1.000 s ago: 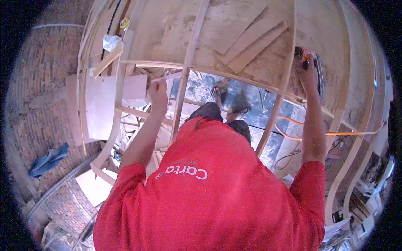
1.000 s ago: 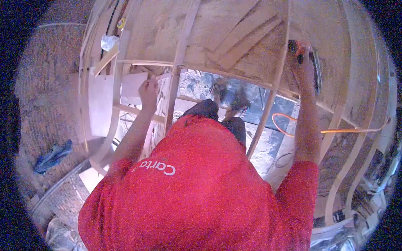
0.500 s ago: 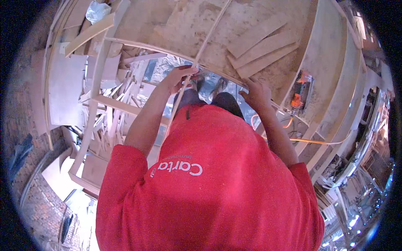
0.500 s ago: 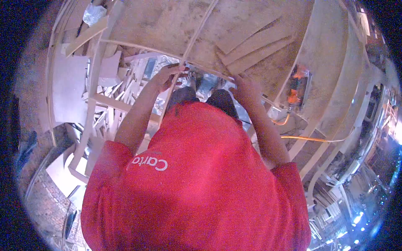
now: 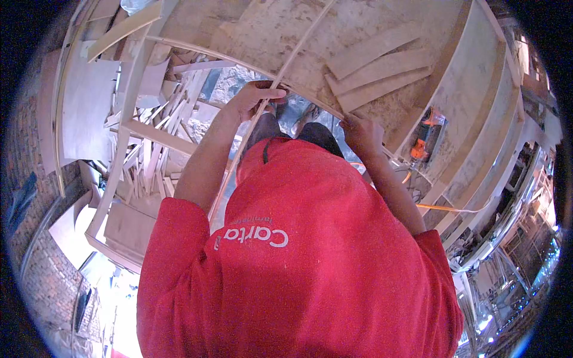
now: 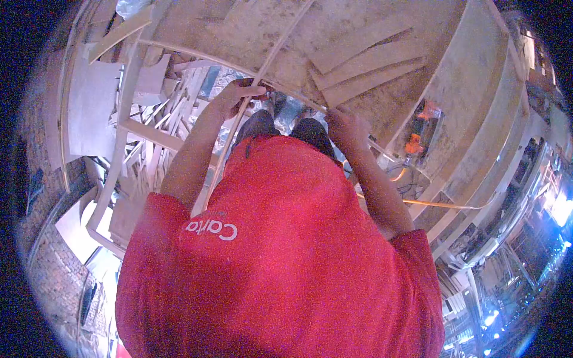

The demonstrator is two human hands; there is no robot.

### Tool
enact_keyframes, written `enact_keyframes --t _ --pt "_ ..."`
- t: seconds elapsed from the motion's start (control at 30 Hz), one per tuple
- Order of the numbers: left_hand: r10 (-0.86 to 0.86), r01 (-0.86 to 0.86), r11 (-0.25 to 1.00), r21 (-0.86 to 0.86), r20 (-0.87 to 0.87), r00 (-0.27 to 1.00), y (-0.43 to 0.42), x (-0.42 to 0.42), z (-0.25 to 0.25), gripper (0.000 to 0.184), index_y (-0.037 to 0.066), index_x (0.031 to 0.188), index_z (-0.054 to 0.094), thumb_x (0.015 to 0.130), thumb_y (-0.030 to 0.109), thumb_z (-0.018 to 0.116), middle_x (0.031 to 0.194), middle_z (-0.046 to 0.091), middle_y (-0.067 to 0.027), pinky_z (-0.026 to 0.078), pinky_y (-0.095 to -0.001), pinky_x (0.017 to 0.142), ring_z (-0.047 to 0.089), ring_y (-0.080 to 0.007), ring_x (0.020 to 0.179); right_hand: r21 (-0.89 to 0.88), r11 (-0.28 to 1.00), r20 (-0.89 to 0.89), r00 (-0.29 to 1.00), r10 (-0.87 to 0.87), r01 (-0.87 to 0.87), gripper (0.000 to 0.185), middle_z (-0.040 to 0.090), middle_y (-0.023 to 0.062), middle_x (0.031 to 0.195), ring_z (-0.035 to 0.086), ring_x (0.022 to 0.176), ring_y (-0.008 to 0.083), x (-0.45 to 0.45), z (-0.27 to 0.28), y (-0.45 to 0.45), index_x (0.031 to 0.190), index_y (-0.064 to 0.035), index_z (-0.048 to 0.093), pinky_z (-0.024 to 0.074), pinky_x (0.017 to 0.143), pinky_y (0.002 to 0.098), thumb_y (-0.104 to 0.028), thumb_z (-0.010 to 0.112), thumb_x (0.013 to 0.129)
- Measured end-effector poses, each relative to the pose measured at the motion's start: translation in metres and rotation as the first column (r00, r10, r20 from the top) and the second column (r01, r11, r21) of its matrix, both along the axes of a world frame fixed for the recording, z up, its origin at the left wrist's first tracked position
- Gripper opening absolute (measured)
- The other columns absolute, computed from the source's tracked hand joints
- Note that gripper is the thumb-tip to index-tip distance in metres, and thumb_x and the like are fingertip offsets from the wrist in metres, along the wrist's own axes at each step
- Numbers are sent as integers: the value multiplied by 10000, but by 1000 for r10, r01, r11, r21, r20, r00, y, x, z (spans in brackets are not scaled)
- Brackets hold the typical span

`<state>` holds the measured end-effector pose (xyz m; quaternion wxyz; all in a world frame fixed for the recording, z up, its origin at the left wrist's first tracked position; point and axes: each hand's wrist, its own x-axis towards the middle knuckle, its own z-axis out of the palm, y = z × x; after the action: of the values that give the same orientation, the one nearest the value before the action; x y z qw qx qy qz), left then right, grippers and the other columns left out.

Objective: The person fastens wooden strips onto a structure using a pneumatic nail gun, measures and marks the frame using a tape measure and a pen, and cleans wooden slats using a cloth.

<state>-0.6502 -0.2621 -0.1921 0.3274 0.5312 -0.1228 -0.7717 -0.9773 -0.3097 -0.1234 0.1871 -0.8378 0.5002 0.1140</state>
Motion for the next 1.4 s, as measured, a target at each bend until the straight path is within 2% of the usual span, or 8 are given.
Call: enact_keyframes --t 0.23,0.37,0.57,0.87,1.03,1.17,1.23,1.4 --pt "1 -1 1000 -7 53 999 -1 -6 6 521 68 1179 677 794 368 860 1057 718 -21 505 -269 652 669 -117 861 -27 999 1 999 35 -35 190 705 60 964 704 797 353 2 -5 0 993 -165 725 556 645 490 -322 684 893" --pt "-22 22 1000 1 83 996 2 -8 -6 510 81 1172 681 809 400 844 1058 719 -15 503 -272 648 662 -117 855 -30 996 1 997 79 -78 190 703 69 947 703 791 359 4 -2 -3 989 -161 723 554 636 499 -320 683 894" --pt "58 -57 998 -14 54 997 4 -9 -7 486 83 1158 683 837 423 814 1079 727 -24 520 -278 648 671 -123 860 -47 996 15 997 73 -72 180 699 73 902 702 773 356 5 -3 -3 981 -158 721 552 630 498 -310 687 889" --pt "125 -123 992 -25 95 988 5 -8 -1 487 23 1135 704 863 419 782 1030 744 -54 510 -255 626 704 -133 875 -49 998 14 999 35 -34 175 689 72 873 697 745 356 6 -7 -1 916 -132 731 554 626 491 -298 696 874" --pt "110 -112 994 -2 177 978 4 -10 3 454 27 1074 725 858 422 785 917 741 -47 513 -263 602 668 -127 777 -54 997 -11 998 59 -60 173 688 67 877 698 748 347 6 -8 -2 917 -131 729 558 615 480 -295 696 874" --pt "132 -135 991 3 161 978 4 -9 7 443 33 1051 728 859 429 780 894 722 -42 520 -269 588 629 -122 715 -39 999 26 999 29 -28 172 692 67 891 702 766 341 9 -2 0 958 -142 717 559 607 477 -296 690 885" --pt "127 -131 991 4 220 967 2 -11 18 433 40 1040 724 859 430 773 884 705 -41 523 -273 570 606 -120 687 -34 999 10 999 39 -39 175 693 67 896 703 769 341 6 -6 -1 969 -145 713 558 608 478 -298 689 887" --pt "122 -115 992 -41 225 967 4 -10 -10 441 48 1081 717 867 432 756 960 727 -45 530 -284 627 656 -127 774 -19 999 3 999 42 -42 174 693 70 897 704 777 343 5 -5 -2 939 -138 701 557 616 483 -303 691 886"
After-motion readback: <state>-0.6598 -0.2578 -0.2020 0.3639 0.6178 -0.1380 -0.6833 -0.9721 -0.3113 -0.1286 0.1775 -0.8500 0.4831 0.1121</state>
